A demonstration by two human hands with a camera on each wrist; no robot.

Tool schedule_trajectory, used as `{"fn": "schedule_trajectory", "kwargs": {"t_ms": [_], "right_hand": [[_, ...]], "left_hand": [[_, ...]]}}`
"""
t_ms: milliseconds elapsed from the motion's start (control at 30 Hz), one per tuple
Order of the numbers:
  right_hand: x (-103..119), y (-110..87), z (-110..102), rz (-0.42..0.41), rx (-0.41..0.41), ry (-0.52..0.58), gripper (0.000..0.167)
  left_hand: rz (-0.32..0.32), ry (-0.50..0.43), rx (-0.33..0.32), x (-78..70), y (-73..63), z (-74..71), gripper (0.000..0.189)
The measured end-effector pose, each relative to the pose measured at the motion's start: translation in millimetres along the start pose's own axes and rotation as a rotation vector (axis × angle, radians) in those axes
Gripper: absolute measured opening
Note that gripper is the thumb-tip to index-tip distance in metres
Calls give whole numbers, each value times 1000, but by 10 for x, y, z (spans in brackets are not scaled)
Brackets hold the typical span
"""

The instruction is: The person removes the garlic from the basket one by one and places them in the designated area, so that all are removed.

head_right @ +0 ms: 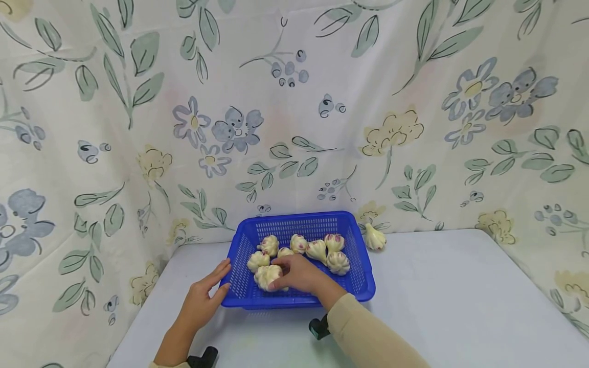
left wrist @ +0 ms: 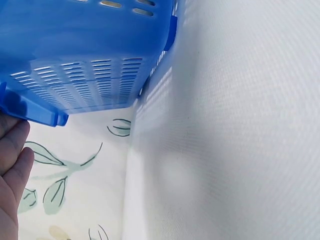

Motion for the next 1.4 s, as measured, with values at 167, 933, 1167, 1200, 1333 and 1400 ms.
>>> {"fn": "schedule_trajectory", "kwargs": {"t_ms": [167, 933, 1167, 1200, 1333, 1400], "right_hand": [[3, -14, -42, 15, -35, 60, 66], [2, -43, -131, 29, -96, 134, 67], [-7, -78, -144, 18, -124, 170, 68], [-4, -80, -146, 15, -126, 173, 68], [-2, -82, -159, 14, -137, 156, 68], [-7, -86, -170, 21, -145, 146, 67]], "left_hand": [[-4, 3, 2, 5, 0, 1, 48], [4, 23, 5, 6, -3, -1, 47], [-1, -4, 20, -19, -9, -1, 47], [0, -5, 19, -28, -8, -5, 47], [7, -9, 13, -45, -5, -22, 47], [12, -4, 9, -40, -5, -23, 47]]}}
Point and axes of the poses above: each hand's wrist, its own y-axis towards the middle knuckle, its own z-axis out of the palm, x = y × z, the point moved 10 cm from there along y, towards the middle knuckle, and after that the axes turned 6 degrees about -y, right-handed, at the moved point
